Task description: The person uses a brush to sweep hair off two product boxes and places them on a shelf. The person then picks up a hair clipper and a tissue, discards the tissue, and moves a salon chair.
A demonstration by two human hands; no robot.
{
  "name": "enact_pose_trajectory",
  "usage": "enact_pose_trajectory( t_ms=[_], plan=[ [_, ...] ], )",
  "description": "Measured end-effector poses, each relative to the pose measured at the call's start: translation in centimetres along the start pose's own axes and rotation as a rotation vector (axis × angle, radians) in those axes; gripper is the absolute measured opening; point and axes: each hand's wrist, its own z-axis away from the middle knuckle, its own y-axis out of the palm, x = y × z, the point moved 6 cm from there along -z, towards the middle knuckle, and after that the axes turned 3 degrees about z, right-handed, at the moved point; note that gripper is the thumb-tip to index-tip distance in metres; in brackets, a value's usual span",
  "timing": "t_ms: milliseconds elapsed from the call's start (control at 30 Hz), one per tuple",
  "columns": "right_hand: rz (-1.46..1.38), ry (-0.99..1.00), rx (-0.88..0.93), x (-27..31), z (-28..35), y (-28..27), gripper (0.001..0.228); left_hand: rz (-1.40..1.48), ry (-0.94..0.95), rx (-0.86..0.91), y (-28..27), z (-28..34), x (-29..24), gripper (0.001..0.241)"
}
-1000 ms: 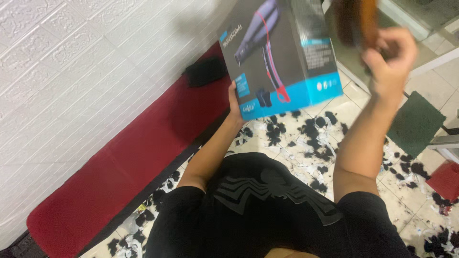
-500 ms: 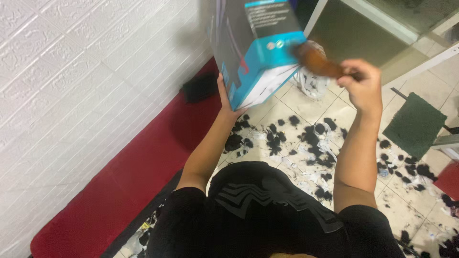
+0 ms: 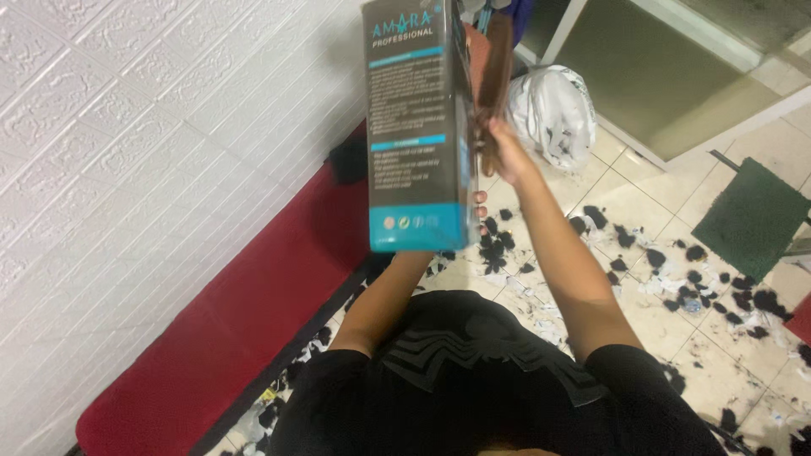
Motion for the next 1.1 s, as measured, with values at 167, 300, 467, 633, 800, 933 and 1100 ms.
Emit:
enact_pose_trajectory(
  t_ms=[167, 300, 467, 633, 800, 933, 1100],
  plan=[
    [-0.324, 0.118, 0.09, -8.0, -0.3, 1.1, 0.083, 0.012, -0.031, -0.059, 1.3, 1.8, 0.9, 0.076],
    [-0.656, 0.24, 0.21, -10.5, 0.3, 1.6, 0.077, -0.004, -0.035, -0.073, 2.2, 2.8, 1.1, 0.074],
    [-0.507, 0.252, 0.194, -10.5, 1.0, 3.1, 0.091, -0.069, 0.025, -0.132, 1.4, 4.6, 0.0, 0.071],
    [-0.511, 0.246, 0.062, -6.6, 2.4, 6.4, 0.089, -0.25, 0.193, -0.288, -1.3, 8.4, -5.0, 0.069],
    [-0.341, 0.114, -0.021, 1.9, 5.4, 6.0, 0.08, -0.578, 0.445, -0.549, -5.3, 15.1, -11.2, 0.066],
    [-0.027, -0.138, 0.119, 7.0, 7.4, 7.4, 0.067, -0.803, 0.541, -0.695, -8.8, 21.6, -13.2, 0.064],
    [0.025, -0.068, 0.034, 5.9, 8.6, 6.6, 0.064, -0.562, 0.625, -0.493, -11.6, 22.6, -12.5, 0.062]
  ],
)
